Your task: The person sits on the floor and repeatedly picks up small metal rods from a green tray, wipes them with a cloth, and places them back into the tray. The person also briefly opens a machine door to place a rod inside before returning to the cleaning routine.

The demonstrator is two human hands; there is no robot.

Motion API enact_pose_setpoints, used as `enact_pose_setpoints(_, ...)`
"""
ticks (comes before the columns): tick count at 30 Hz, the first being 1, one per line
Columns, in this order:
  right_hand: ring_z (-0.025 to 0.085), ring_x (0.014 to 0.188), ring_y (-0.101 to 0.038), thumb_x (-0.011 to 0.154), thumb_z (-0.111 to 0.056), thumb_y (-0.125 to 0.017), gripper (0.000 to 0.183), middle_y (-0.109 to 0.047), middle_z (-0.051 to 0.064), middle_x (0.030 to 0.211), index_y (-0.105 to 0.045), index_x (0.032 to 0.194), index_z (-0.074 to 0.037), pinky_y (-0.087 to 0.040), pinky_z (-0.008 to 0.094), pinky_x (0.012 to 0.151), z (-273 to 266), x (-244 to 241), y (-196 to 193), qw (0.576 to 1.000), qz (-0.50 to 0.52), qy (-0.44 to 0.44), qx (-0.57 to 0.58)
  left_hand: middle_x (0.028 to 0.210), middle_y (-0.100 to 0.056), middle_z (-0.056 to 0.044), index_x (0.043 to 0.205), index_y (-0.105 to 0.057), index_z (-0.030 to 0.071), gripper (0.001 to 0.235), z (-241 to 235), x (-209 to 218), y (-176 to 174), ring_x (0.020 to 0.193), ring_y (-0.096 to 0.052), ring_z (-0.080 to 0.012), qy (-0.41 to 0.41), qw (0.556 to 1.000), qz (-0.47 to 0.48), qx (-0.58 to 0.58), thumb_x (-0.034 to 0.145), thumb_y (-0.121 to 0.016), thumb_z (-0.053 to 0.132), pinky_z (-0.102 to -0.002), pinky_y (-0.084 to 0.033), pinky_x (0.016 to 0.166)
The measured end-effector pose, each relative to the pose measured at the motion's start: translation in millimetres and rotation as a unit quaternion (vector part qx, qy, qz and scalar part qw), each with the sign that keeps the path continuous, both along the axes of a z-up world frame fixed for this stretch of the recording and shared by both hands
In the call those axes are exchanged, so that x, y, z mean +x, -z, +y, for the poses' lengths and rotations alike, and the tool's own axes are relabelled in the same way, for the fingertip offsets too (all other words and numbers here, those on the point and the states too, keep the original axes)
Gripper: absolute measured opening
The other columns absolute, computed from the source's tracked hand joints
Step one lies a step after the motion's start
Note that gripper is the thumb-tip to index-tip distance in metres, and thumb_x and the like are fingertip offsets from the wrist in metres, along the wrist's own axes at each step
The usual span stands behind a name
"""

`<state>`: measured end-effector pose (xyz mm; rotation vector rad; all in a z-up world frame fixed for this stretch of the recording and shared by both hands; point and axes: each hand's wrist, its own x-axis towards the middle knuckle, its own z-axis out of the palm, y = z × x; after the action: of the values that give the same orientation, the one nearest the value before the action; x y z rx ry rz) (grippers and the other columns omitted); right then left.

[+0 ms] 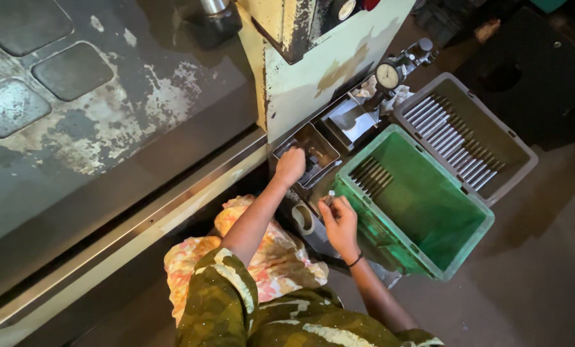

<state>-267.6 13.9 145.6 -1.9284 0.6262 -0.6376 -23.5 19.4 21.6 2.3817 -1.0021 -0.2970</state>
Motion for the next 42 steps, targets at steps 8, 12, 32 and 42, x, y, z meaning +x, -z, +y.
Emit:
enact_pose_setpoints(8, 0.004, 0.065, -0.052, 0.097, -0.011, -0.070, 0.017, -0.062, -0.001, 0.078, -0.073, 0.109, 0.001, -0.041, 0.022, 0.056, -6, 1, 22, 0.986, -0.049, 0.044, 0.153, 0.097, -0.073, -0.025, 0.087, -0.076, 0.000, 0.015, 0, -7, -7, 0.093, -0.072, -0.0409, -0.002, 0.998, -0.029, 0.050, 0.083, -0.062, 0.001, -0.049, -0.059, 0.079)
enact_pose_setpoints(12, 0.010, 0.076, -0.067, 0.099, -0.013, -0.067, 0.025, -0.073, 0.008, 0.090, -0.072, 0.116, 0.004, -0.056, 0.024, 0.068, -10, 1, 26, 0.970, -0.096, 0.029, 0.222, 0.096, -0.073, -0.024, 0.085, -0.076, 0.001, 0.012, 5, -10, -16, 0.092, -0.072, -0.0409, 0.000, 0.999, -0.011, 0.050, 0.084, -0.063, 0.002, -0.049, -0.059, 0.078)
enact_pose_setpoints(32, 0.017, 0.095, -0.066, 0.093, -0.009, -0.060, 0.056, -0.068, 0.014, 0.122, -0.048, 0.147, 0.001, -0.053, 0.033, 0.083, 24, 0, -6, 0.831, -0.081, -0.153, 0.528, 0.052, -0.049, -0.002, 0.069, -0.054, 0.003, 0.049, 114, -42, -91, 0.048, -0.056, -0.0129, -0.165, 0.878, 0.302, -0.332, 0.103, -0.063, 0.037, -0.029, -0.044, 0.047)
enact_pose_setpoints(42, 0.012, 0.083, -0.070, 0.088, -0.004, -0.073, 0.035, -0.078, 0.009, 0.102, -0.068, 0.122, 0.003, -0.057, 0.025, 0.079, 1, -28, -21, 0.956, -0.086, -0.014, 0.279, 0.079, -0.058, 0.002, 0.107, -0.058, 0.007, 0.020, 103, -87, -80, 0.066, -0.058, -0.0075, -0.120, 0.832, 0.309, -0.444, 0.098, -0.069, 0.019, -0.024, -0.049, 0.059)
